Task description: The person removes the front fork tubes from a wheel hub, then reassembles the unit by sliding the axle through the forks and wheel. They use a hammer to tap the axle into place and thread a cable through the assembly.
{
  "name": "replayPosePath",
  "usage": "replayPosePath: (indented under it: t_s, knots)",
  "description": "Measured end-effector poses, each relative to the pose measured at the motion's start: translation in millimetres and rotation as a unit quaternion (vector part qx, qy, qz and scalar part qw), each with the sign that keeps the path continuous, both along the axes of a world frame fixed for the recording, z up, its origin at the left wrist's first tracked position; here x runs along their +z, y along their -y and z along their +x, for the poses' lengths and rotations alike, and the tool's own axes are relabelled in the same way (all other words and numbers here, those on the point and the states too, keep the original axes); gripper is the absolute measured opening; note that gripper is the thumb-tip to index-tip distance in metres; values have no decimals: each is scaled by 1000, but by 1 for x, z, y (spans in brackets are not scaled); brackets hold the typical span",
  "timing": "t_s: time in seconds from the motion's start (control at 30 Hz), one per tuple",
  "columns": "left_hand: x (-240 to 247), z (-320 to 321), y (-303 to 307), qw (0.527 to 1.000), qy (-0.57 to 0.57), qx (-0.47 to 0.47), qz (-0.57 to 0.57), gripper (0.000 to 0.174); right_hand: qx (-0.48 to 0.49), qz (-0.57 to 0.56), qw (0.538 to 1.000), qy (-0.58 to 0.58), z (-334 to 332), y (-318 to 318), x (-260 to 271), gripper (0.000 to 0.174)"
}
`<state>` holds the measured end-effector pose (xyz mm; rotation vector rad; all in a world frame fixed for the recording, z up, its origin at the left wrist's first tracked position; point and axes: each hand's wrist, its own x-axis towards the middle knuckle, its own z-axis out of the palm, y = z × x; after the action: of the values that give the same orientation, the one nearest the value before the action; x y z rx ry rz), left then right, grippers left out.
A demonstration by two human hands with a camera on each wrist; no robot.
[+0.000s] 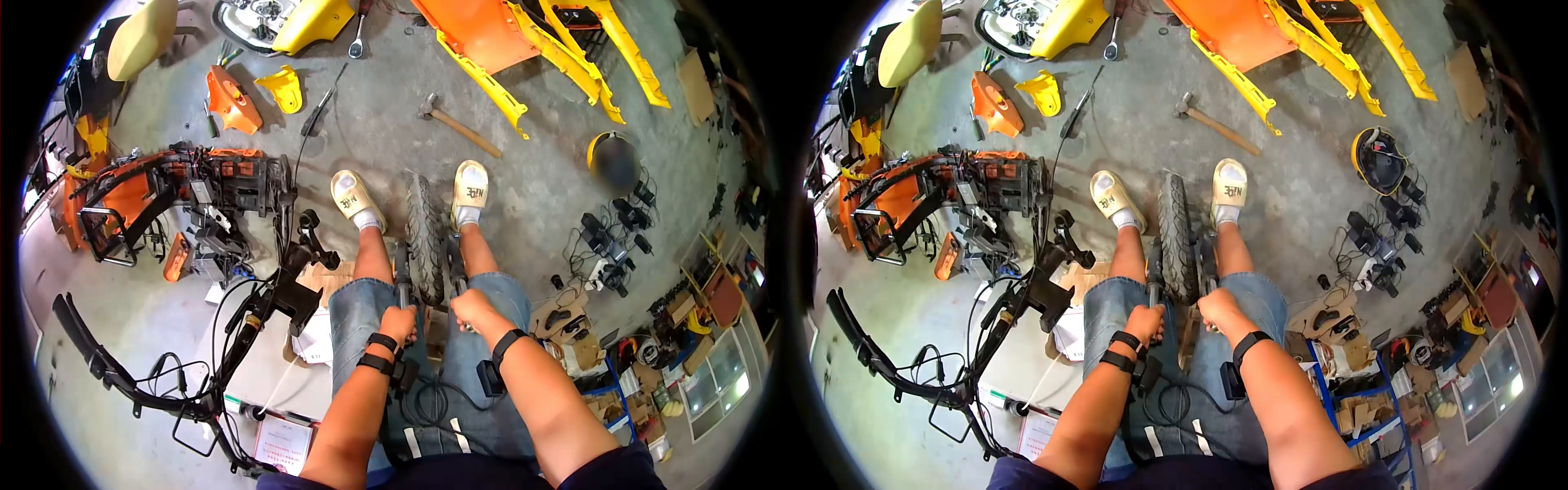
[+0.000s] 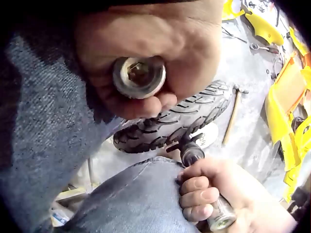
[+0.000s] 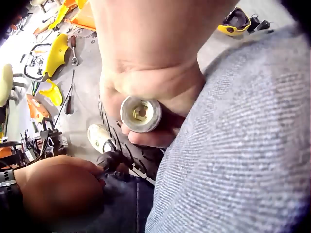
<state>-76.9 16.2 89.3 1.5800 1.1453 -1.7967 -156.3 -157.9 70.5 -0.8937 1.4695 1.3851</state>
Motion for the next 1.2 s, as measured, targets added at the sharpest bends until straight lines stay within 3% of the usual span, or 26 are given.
replayPosePath:
  t_s: [0.33,0.6,1.2]
  knots:
    - [1,2,5,1000,3,-1,-11,29,-31,-20,999,9,6,7,10,21]
    - [-5,6,4,998,-31,-58,-19,32,-19,-18,999,27,-4,1,2,23]
    - [-3,-14,-1,999,14,-30,-19,34,-50,-32,998,36,-15,0,2,27]
